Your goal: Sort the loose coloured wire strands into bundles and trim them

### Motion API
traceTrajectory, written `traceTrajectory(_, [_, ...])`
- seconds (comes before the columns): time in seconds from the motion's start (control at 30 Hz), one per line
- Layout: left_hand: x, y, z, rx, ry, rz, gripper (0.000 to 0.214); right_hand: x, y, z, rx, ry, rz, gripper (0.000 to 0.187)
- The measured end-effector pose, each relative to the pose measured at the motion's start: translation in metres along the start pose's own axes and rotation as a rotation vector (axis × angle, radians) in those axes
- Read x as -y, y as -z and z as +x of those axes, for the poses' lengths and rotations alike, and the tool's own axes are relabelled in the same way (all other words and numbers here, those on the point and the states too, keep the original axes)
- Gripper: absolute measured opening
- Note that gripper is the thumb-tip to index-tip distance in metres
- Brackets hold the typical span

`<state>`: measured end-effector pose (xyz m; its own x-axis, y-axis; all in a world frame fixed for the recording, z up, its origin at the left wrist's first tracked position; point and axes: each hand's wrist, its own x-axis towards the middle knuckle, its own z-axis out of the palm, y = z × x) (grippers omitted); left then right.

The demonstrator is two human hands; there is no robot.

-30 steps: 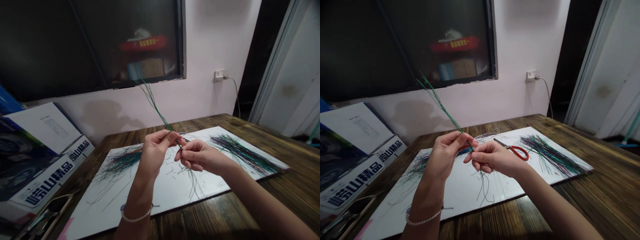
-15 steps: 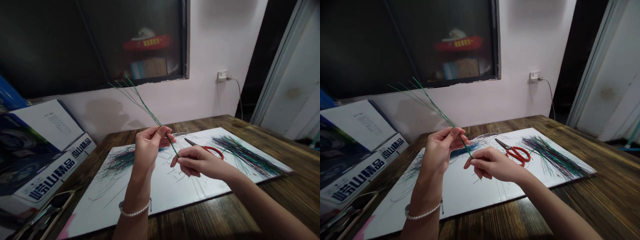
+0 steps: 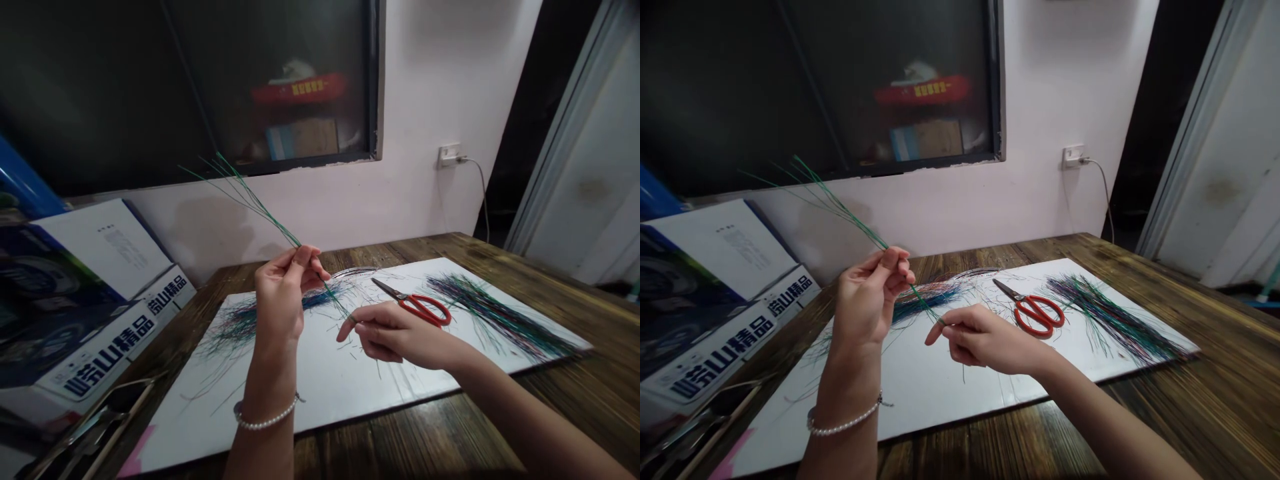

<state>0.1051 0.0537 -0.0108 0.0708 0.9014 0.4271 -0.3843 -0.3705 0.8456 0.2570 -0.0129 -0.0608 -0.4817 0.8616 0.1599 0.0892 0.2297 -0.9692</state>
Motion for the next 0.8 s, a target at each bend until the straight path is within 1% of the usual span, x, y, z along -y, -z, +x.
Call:
traceTrajectory(0.2, [0.000, -0.002, -0.001, 0.015, -0.045, -0.030, 0.013, 0.001, -0.002, -0.003, -0.049, 0.005, -0.154, 0.030])
traceTrajectory(0.37, [-0.003, 0.002, 0.001, -0.014, -0.106, -0.115, 0.012, -0.002, -0.003, -0.002, -0.022, 0.018, -0.117, 0.034])
traceTrajectory(0.53, [-0.006, 0.004, 0.000, -0.049, -0.140, -0.139, 0.011, -0.002, -0.004, -0.001, -0.051, 0.028, -0.109, 0.037])
traceTrajectory(0.6, [-0.007, 0.003, -0.001, -0.108, -0.171, -0.095, 0.010, -0.001, -0.001, -0.001, -0.102, 0.008, -0.091, 0.036])
traceTrajectory(0.67, [-0.009, 0.003, -0.003, -0.181, -0.217, -0.038, 0.009, 0.001, 0.006, -0.002, -0.200, -0.005, -0.079, 0.036])
traceTrajectory(0.73, [-0.011, 0.002, -0.004, -0.222, -0.242, -0.017, 0.009, 0.001, 0.017, -0.002, -0.299, -0.028, -0.086, 0.037])
traceTrajectory(0.8, [-0.013, 0.003, -0.005, -0.229, -0.239, -0.028, 0.009, -0.002, 0.032, -0.002, -0.343, -0.090, -0.171, 0.038])
